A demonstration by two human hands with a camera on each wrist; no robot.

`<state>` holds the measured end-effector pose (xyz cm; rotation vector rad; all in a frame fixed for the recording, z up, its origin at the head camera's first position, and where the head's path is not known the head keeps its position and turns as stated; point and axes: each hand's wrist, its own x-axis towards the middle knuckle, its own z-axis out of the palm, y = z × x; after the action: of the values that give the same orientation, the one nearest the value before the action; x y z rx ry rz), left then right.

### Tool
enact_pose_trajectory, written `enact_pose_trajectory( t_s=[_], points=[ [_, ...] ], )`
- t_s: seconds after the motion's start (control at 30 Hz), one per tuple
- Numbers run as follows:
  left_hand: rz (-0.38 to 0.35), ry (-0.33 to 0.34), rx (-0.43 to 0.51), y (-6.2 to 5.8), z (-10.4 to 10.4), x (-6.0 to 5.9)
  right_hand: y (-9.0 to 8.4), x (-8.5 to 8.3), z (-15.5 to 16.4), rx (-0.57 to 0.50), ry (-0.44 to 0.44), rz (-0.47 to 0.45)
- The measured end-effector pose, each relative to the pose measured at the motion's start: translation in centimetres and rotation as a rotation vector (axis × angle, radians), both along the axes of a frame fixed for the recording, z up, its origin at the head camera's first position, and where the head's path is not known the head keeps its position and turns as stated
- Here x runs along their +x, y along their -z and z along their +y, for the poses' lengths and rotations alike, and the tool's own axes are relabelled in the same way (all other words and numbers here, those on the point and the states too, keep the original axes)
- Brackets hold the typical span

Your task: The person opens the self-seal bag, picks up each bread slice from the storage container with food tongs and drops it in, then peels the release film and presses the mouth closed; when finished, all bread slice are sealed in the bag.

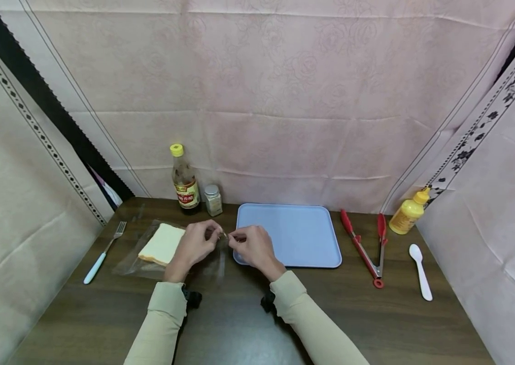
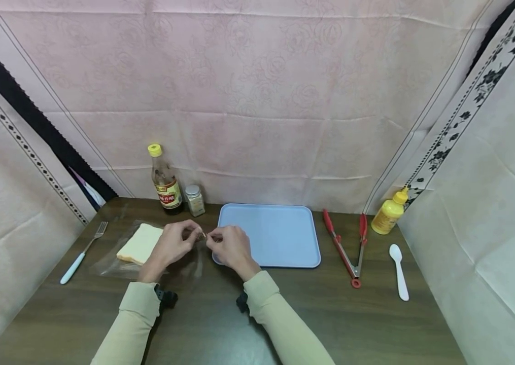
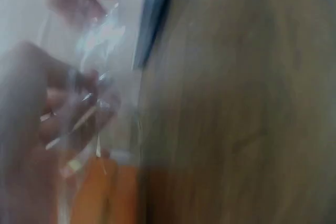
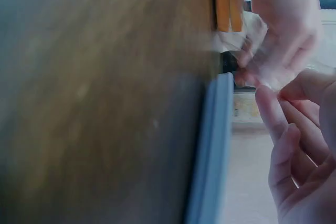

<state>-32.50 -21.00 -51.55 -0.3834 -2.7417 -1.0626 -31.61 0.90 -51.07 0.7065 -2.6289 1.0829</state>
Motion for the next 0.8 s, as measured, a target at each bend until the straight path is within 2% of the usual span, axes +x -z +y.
enact_pose_trajectory(
  t_s=[0.1,0.27,0.43,0.67,0.8],
  points=[
    [0.011,-0.027,0.057,0.1,-0.8,0.0,-0.4,0.2,0.7,0.000,-0.029,-0.022],
    [-0.017,-0.001,0.130,-0.1,-0.6,-0.1,-0.6,0.4,2.6,0.019,-0.102,-0.100],
    [-0.038,0.004,0.174,0.3,-0.6,-0.2,-0.3,1.2,4.9,0.056,-0.210,-0.205],
    [-0.047,0.020,0.187,0.6,-0.9,-0.4,0.0,2.2,7.8,0.003,-0.344,-0.309],
    [-0.061,0.022,0.187,0.7,-0.9,-0.4,0.1,2.8,9.7,0.026,-0.381,-0.370]
  ],
)
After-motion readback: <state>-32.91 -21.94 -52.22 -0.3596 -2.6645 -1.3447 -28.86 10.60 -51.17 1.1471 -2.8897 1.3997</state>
